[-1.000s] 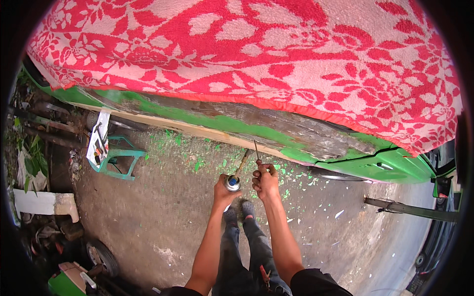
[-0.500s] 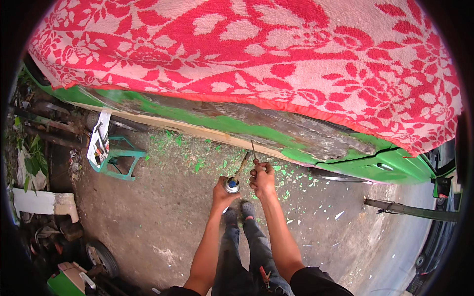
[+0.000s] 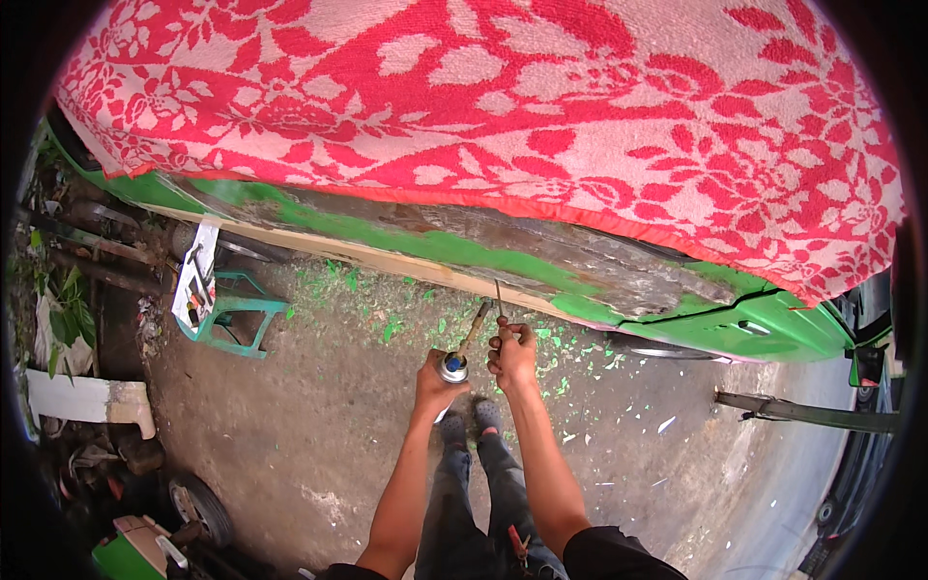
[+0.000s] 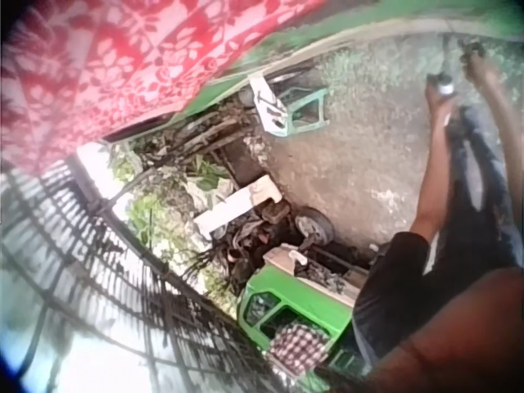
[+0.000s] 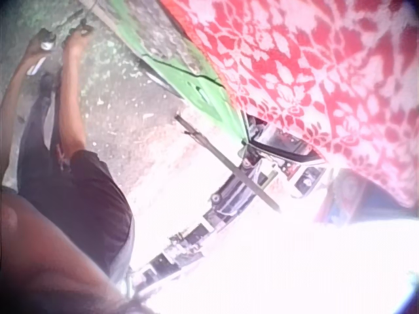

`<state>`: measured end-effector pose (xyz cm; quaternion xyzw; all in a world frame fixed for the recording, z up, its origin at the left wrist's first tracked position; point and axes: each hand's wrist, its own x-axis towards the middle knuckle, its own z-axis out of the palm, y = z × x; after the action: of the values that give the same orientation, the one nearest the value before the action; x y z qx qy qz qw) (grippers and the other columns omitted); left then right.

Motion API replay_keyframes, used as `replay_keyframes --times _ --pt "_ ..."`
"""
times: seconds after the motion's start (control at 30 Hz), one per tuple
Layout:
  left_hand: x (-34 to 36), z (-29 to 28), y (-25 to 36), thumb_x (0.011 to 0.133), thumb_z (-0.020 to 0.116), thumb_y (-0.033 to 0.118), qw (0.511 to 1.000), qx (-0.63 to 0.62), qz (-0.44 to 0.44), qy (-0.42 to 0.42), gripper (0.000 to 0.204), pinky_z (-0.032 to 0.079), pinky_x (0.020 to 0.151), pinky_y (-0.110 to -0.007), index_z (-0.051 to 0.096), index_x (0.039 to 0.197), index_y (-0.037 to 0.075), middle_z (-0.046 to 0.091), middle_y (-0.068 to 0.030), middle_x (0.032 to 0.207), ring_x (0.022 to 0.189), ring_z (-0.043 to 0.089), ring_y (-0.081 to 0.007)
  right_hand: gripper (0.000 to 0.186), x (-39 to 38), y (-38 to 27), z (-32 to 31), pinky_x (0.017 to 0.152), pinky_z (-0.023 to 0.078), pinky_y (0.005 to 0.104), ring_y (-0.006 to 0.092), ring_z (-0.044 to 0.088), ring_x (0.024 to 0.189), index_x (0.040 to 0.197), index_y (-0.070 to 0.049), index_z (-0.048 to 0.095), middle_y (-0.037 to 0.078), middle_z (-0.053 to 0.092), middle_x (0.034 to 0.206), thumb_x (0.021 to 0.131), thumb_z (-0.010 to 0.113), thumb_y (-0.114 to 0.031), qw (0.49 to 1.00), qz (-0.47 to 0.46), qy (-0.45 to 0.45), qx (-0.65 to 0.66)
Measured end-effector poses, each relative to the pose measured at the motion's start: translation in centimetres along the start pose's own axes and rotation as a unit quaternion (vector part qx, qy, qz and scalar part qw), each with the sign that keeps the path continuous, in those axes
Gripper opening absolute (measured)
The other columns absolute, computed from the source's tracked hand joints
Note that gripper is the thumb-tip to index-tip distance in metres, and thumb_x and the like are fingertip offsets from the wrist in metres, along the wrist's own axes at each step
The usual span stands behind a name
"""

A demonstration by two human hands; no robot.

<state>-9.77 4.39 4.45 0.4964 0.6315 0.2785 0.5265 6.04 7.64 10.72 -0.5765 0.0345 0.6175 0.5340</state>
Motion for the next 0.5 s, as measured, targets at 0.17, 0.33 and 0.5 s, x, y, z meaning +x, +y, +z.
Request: replay_keyframes --times 0.17,0.33,0.5 --pt "-0.1 -0.3 -0.1 0.053 0.083 0.010 1.000 0.022 0.017 0.001 0.057 0.051 0.073 -0.032 0.050 0.099 0.003 0.066 -0.0097 0.087 0.080 0.063 -0.0170 0.015 0.8 0.4 -0.2 0.034 0.020 0.0238 0.0074 0.031 0.042 0.102 -0.013 0.039 0.004 0.047 0.070 0.093 0.050 -0.008 1.000 -0.002 0.004 0.004" --pt "0.3 -0.6 0.0 0.053 0.083 0.009 1.000 0.013 0.003 0.004 0.055 0.051 0.074 -0.033 0.050 0.097 0.004 0.067 -0.0103 0.088 0.082 0.065 -0.0178 0.014 -0.6 -0.8 0.4 0.034 0.020 0.0241 0.0078 0.031 0.042 0.101 -0.012 0.040 0.003 0.045 0.068 0.092 0.049 -0.008 1.000 0.022 -0.003 0.022" --pt "0.3 -0.3 -0.2 0.052 0.083 0.009 1.000 0.025 -0.001 -0.001 0.056 0.051 0.074 -0.033 0.050 0.096 0.004 0.067 -0.0102 0.088 0.082 0.065 -0.0179 0.013 0.2 -0.3 0.1 0.034 0.020 0.0236 0.0074 0.031 0.042 0.102 -0.012 0.040 0.003 0.045 0.069 0.092 0.048 -0.008 1.000 0.013 0.018 0.020"
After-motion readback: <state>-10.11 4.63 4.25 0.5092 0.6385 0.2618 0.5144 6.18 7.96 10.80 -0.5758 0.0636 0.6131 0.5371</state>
